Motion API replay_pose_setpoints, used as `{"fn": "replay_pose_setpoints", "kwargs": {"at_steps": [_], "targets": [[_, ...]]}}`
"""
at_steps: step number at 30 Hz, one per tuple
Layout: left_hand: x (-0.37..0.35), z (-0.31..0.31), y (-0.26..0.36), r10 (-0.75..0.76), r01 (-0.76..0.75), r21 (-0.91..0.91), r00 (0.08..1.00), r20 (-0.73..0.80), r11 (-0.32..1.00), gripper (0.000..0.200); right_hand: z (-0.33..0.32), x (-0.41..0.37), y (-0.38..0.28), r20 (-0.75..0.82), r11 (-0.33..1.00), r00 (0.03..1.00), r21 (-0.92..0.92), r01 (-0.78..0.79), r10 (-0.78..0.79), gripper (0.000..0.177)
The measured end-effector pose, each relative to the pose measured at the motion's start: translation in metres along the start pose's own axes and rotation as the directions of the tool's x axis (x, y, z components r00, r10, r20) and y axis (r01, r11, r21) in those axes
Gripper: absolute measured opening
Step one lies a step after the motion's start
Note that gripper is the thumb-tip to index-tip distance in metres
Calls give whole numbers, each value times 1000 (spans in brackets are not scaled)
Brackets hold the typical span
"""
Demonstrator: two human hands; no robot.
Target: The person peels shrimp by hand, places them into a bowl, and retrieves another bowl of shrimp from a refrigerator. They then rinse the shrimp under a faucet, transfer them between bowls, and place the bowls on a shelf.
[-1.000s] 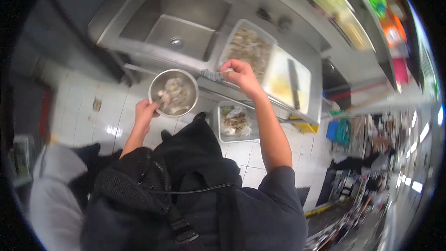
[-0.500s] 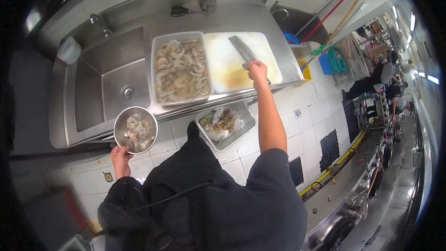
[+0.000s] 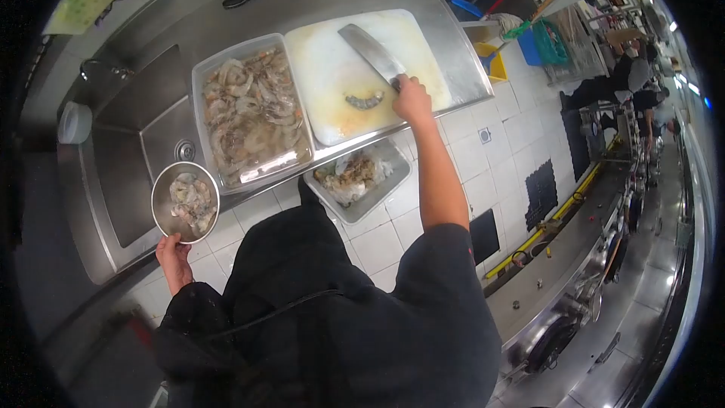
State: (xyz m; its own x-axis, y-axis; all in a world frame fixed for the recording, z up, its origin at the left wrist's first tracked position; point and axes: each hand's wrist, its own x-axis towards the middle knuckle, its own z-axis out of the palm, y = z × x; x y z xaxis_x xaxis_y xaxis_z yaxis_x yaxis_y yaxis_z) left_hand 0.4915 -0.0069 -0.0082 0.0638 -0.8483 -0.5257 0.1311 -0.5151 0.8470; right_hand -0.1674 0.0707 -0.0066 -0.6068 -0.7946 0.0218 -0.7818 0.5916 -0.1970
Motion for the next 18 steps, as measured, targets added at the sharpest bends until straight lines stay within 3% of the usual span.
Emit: {"fn": "replay_pose_setpoints", "kwargs": {"at_steps": [4,6,7,9,11,13,18], "targets": [[6,12,17,-2,7,-85,998,55,996,19,-11,0,-8,23,998,999,-51,-47,48,47],[19,7,22,-1,8,-92,997,79,996,18,-26,-14,-14,26,979,991,150,-135,133,39],[26,4,25,2,7,-104,996,94,994,17,-27,-28,-19,25,979,990,148,-141,139,39],[37,1,31,11,-2,-93,995,96,996,15,-28,-70,-33,-36,911,993,401,-92,116,28],[46,4,27,16,-8,-100,996,88,995,13,-31,-122,-64,-86,900,984,422,-108,158,26],[53,6,31,32,-24,-108,997,67,994,12,-37,-164,-92,-20,892,982,423,-161,186,24],[72,9,37,31,-20,-117,995,93,993,11,-23,-184,-104,25,946,985,274,-171,171,24]]}}
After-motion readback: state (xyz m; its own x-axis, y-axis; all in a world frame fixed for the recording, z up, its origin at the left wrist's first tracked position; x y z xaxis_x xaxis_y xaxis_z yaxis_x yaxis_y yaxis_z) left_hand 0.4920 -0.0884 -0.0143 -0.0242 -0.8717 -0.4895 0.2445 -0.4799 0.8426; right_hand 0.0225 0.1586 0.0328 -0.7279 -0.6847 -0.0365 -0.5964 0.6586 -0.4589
